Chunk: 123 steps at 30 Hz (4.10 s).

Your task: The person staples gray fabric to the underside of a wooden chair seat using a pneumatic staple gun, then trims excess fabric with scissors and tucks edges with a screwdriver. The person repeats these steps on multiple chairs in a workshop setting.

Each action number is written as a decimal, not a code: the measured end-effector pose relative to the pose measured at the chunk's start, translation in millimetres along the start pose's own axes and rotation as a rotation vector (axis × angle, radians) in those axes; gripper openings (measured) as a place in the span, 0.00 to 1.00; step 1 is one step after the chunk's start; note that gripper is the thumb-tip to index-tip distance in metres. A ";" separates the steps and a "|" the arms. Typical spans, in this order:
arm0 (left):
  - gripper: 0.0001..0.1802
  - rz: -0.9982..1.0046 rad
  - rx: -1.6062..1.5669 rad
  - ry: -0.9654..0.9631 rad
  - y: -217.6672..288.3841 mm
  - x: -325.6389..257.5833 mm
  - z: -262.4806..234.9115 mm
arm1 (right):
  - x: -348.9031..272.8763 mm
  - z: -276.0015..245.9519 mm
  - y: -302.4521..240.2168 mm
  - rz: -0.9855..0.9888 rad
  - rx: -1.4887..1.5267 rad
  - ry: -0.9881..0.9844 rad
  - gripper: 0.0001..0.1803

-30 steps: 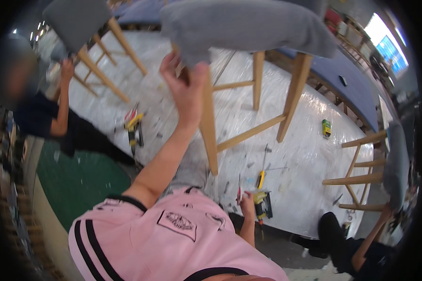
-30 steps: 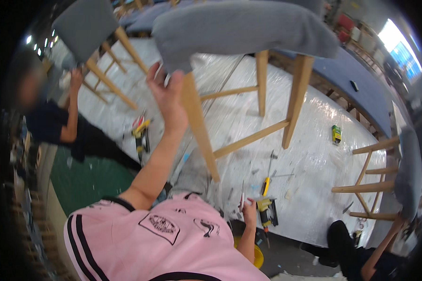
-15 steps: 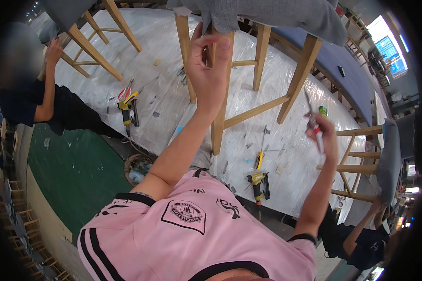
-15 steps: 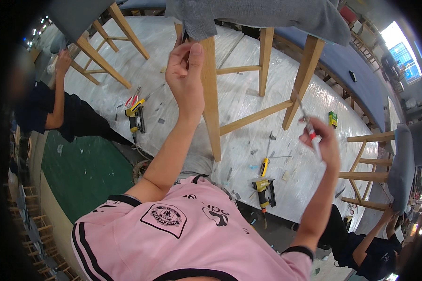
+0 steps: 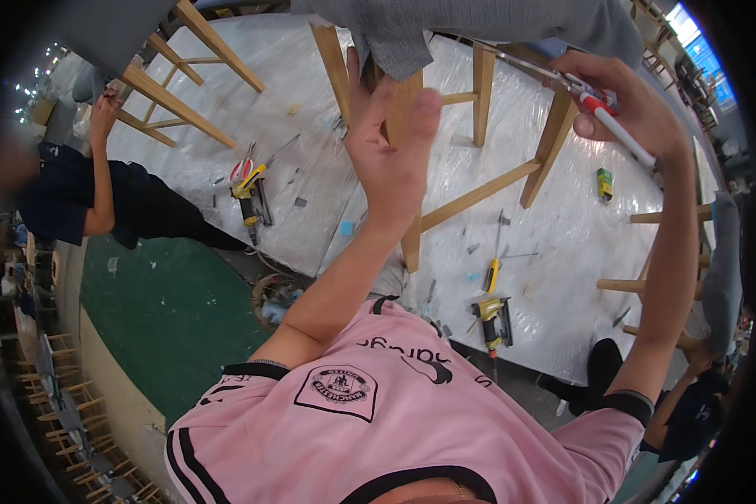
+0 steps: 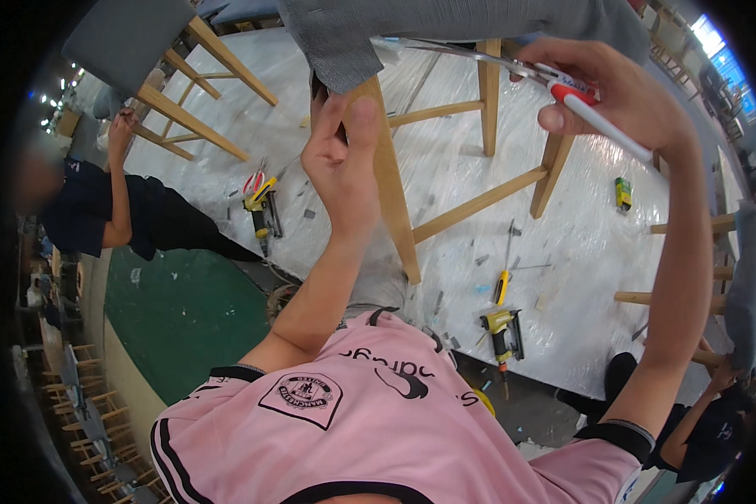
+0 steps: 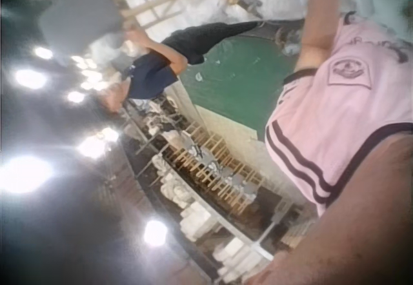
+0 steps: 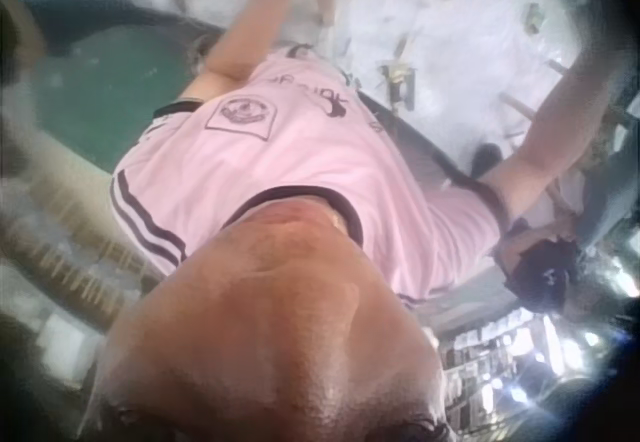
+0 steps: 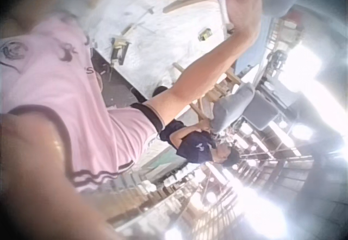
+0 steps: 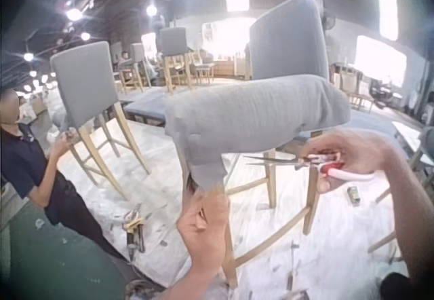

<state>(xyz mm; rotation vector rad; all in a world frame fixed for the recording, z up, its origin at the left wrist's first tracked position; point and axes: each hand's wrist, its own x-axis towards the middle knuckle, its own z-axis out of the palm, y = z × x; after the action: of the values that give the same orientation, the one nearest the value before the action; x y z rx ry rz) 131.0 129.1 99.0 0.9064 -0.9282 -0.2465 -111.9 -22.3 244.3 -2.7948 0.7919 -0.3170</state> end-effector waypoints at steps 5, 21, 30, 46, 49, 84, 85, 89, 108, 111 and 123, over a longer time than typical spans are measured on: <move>0.22 -0.124 0.038 -0.019 13.4 10.8 18.6 | 4.2 -12.3 18.7 0.089 0.013 -0.249 0.49; 0.18 -0.053 0.112 0.045 5.0 9.0 16.2 | 67.2 -55.2 -65.7 0.101 0.103 -0.543 0.38; 0.17 -0.013 0.128 0.051 8.2 -1.2 16.7 | 61.0 -56.3 -94.1 0.127 -0.022 -0.542 0.42; 0.20 -0.071 0.085 0.024 8.8 -4.7 15.4 | 70.6 -29.3 -23.6 -0.163 -0.056 -0.396 0.49; 0.21 -0.036 0.123 -0.010 8.1 -5.9 14.4 | 70.0 -29.7 -17.7 -0.163 -0.037 -0.406 0.50; 0.17 -0.376 -0.890 -0.201 -29.6 -6.4 -35.0 | -65.0 25.8 1.0 -0.125 0.613 -0.278 0.38; 0.18 -0.356 -0.752 -0.275 -30.0 -3.8 -31.9 | -99.3 39.9 10.2 -0.009 0.692 -0.245 0.38; 0.24 -0.248 -0.107 -0.372 -26.8 -5.9 -12.8 | -239.8 132.1 14.3 0.477 1.133 0.144 0.42; 0.41 -0.129 -0.081 -0.536 13.7 -41.7 77.2 | -331.7 327.4 -75.8 0.938 1.349 0.722 0.24; 0.40 -0.121 -0.028 -0.657 17.4 -47.7 87.2 | -333.8 308.6 -77.5 0.942 1.286 0.794 0.22; 0.37 0.034 -0.359 -0.703 39.4 -120.6 168.9 | -332.9 109.8 -139.4 0.819 0.540 0.802 0.26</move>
<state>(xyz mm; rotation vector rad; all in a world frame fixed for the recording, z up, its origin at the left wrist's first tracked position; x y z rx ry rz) -80.0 123.5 104.8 0.4629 -1.4845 -0.7074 -291.7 288.4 128.2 -1.6051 1.6040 -1.2659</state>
